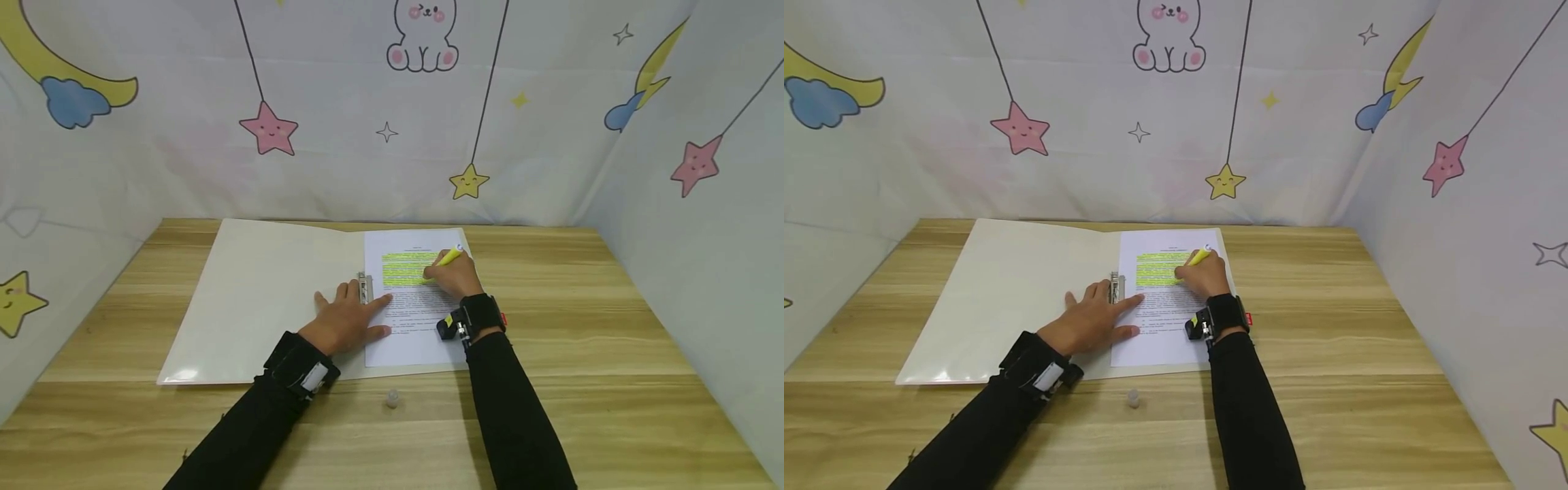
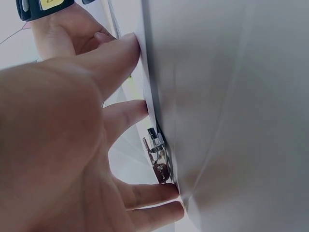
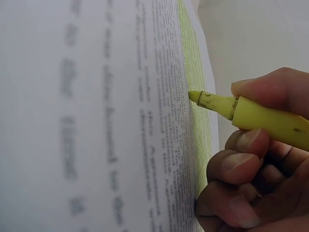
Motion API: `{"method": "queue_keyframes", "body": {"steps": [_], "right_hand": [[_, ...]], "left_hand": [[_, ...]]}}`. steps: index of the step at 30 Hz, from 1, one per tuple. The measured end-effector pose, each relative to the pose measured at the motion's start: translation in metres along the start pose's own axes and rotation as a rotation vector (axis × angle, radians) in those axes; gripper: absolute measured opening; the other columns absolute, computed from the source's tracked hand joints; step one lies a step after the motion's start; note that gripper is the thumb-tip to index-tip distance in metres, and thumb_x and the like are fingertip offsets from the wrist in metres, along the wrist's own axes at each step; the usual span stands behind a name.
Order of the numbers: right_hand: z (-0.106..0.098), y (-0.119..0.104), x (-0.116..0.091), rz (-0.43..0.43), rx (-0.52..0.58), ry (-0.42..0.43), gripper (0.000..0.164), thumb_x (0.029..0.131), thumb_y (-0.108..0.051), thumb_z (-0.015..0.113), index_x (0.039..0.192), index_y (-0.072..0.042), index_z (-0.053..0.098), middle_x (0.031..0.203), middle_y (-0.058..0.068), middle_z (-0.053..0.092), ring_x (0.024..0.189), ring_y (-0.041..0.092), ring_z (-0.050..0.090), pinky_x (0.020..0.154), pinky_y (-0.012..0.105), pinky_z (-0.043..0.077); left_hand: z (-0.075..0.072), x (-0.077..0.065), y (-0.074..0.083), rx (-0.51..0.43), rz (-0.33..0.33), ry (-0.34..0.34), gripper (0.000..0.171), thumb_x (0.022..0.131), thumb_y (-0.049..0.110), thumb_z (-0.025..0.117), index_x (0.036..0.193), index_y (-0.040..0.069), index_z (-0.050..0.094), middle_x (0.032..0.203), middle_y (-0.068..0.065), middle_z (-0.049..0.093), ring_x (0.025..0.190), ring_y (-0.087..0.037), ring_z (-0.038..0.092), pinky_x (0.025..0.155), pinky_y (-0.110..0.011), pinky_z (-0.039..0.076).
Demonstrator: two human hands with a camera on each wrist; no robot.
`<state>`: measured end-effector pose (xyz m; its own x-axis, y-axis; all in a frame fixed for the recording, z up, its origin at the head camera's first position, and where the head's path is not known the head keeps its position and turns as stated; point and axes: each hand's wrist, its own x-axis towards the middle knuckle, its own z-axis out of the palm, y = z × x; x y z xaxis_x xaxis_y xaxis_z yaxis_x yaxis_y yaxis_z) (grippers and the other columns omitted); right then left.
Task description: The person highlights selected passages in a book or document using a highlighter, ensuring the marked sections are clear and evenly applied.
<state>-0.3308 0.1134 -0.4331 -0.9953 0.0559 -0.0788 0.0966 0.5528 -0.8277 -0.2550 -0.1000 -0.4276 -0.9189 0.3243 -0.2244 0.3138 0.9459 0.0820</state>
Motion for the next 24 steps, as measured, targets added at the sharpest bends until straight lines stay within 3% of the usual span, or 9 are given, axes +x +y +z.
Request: {"method": "queue_keyframes", "body": {"steps": [16, 19, 24], "right_hand": [[-0.006, 0.003, 0.003, -0.006, 0.001, -0.015, 0.026, 0.081, -0.010, 0.072, 0.068, -0.010, 0.049, 0.066, 0.002, 0.045, 0.064, 0.021, 0.047, 0.061, 0.034, 0.037], [-0.011, 0.008, 0.006, 0.032, 0.119, -0.070, 0.025, 0.081, -0.011, 0.073, 0.070, -0.011, 0.050, 0.059, -0.001, 0.045, 0.055, 0.017, 0.045, 0.055, 0.030, 0.036], [-0.022, 0.017, 0.008, 0.118, 0.418, -0.164, 0.027, 0.084, -0.005, 0.074, 0.071, -0.010, 0.050, 0.054, -0.001, 0.048, 0.047, 0.012, 0.043, 0.045, 0.024, 0.032]], "left_hand": [[-0.002, 0.000, 0.000, -0.024, 0.009, 0.005, 0.067, 0.092, 0.061, 0.056, 0.152, 0.039, 0.036, 0.149, -0.028, 0.033, 0.136, -0.044, 0.032, 0.103, -0.081, 0.024], [-0.002, -0.001, 0.000, -0.027, 0.006, 0.001, 0.066, 0.092, 0.060, 0.056, 0.152, 0.039, 0.036, 0.150, -0.028, 0.032, 0.137, -0.044, 0.032, 0.103, -0.081, 0.024], [0.001, 0.000, -0.001, -0.012, 0.008, 0.005, 0.066, 0.092, 0.061, 0.055, 0.152, 0.040, 0.036, 0.150, -0.028, 0.033, 0.137, -0.043, 0.032, 0.103, -0.081, 0.026]]}}
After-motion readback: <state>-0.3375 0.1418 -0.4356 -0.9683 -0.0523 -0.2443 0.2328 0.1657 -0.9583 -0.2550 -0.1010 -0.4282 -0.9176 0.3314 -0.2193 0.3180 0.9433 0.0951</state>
